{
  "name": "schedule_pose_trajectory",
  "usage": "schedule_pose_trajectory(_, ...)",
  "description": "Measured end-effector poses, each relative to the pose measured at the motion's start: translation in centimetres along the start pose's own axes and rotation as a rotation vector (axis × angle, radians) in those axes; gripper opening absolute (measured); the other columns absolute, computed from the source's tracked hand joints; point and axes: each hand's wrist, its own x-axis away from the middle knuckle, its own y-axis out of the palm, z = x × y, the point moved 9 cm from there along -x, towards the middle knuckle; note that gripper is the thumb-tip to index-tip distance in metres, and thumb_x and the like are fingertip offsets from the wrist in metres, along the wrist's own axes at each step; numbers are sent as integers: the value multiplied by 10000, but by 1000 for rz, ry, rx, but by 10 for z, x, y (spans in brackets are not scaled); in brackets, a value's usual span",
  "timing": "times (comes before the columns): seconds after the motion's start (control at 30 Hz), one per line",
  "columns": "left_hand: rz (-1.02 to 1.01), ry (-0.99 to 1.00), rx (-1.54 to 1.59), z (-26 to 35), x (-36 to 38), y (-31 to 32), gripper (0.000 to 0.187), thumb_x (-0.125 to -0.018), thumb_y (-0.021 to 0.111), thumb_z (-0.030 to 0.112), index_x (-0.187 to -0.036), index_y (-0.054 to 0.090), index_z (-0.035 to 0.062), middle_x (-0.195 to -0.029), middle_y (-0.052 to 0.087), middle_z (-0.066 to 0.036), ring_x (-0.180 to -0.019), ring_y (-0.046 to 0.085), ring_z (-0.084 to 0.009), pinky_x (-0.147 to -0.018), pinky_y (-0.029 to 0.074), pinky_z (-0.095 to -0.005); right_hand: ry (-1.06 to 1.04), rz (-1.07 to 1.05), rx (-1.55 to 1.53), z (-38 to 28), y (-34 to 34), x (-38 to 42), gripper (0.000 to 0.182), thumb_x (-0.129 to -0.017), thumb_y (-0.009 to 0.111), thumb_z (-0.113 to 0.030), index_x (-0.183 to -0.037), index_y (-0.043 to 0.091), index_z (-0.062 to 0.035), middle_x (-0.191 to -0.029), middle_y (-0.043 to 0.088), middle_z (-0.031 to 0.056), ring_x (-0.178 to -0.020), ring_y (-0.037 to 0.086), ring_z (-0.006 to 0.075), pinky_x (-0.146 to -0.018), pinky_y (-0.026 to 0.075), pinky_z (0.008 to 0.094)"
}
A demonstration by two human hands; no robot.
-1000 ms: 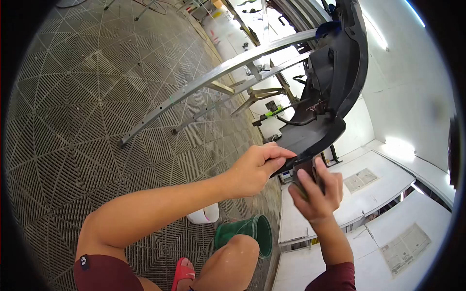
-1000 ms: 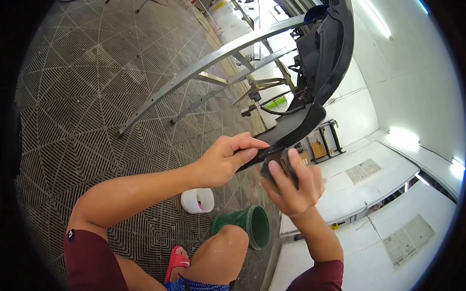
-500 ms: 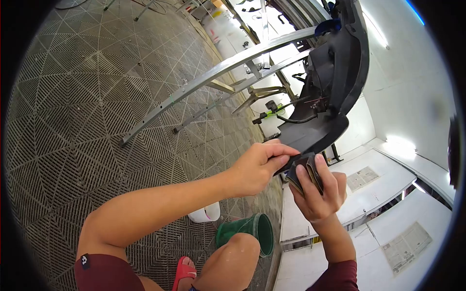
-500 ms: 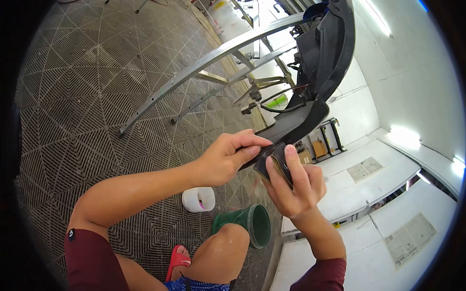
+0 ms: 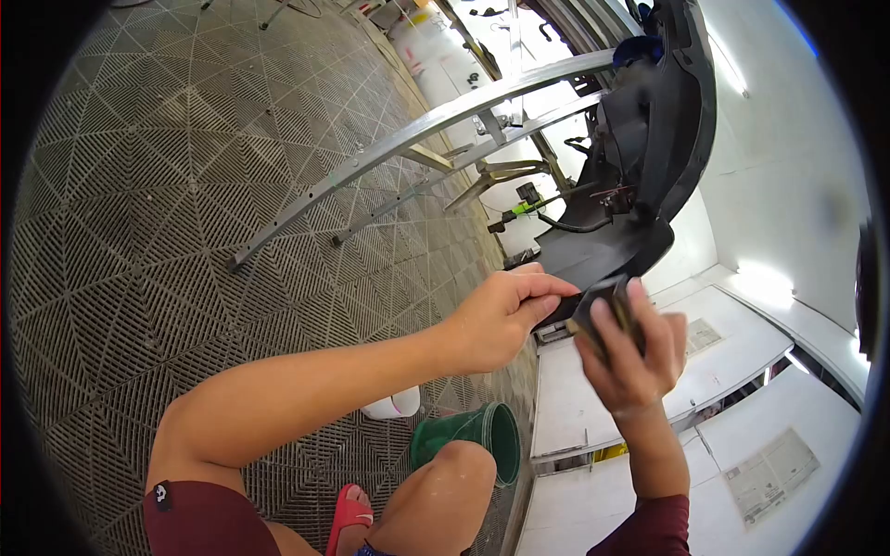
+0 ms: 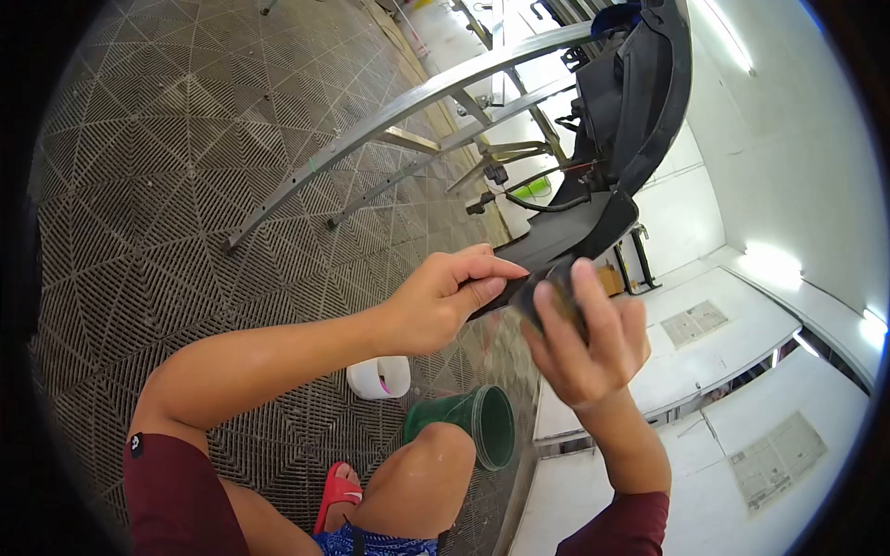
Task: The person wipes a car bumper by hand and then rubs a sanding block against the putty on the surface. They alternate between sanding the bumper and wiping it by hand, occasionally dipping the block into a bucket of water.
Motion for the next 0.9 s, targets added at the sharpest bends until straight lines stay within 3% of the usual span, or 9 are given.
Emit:
schedule_pose_trajectory(0.37, -27, -12, -35, 1, -2, -7, 240, -1053, 567, 72, -1253, 687, 16, -999, 591, -63, -925, 568, -154, -849, 455, -284, -41, -5, -79, -11, 13, 7, 400, -652, 877, -160, -1042, 804, -113, -1246, 697, 172, -662, 554, 223, -570, 478, 306)
schedule_pose_trajectory(0.57, -21, 33, -9, 3, -3, -8, 245, -1055, 563, 70, -1260, 685, 12, -1005, 589, -65, -923, 564, -153, -847, 452, -282, 43, 36, -131, 1, 14, 18, 457, -624, 903, -151, -1069, 801, -131, -1249, 695, 173, -733, 593, 247, -627, 500, 342)
schedule_pose_trajectory(0.63, -7, 87, -37, 6, -3, -4, 244, -1057, 562, 71, -1259, 684, 11, -1004, 587, -53, -923, 560, -140, -843, 451, -278, 201, 108, -49, 29, 6, 23, 496, -613, 906, -141, -1097, 799, -144, -1268, 675, 169, -818, 635, 278, -661, 505, 360)
schedule_pose_trajectory(0.77, -30, -24, -15, 2, -4, -6, 241, -1058, 565, 77, -1256, 686, 12, -995, 580, -42, -915, 557, -130, -831, 449, -276, 67, 66, -151, -2, 15, 31, 499, -622, 894, -104, -1109, 791, -144, -1270, 668, 175, -805, 625, 282, -675, 514, 361)
schedule_pose_trajectory(0.9, -16, -36, 13, -3, 0, -1, 243, -1063, 563, 90, -1256, 686, 9, -974, 566, -33, -883, 542, -124, -811, 441, -275, 244, 231, -102, 27, 8, 40, 489, -617, 913, -132, -1091, 798, -163, -1263, 671, 169, -790, 624, 275, -639, 517, 346)
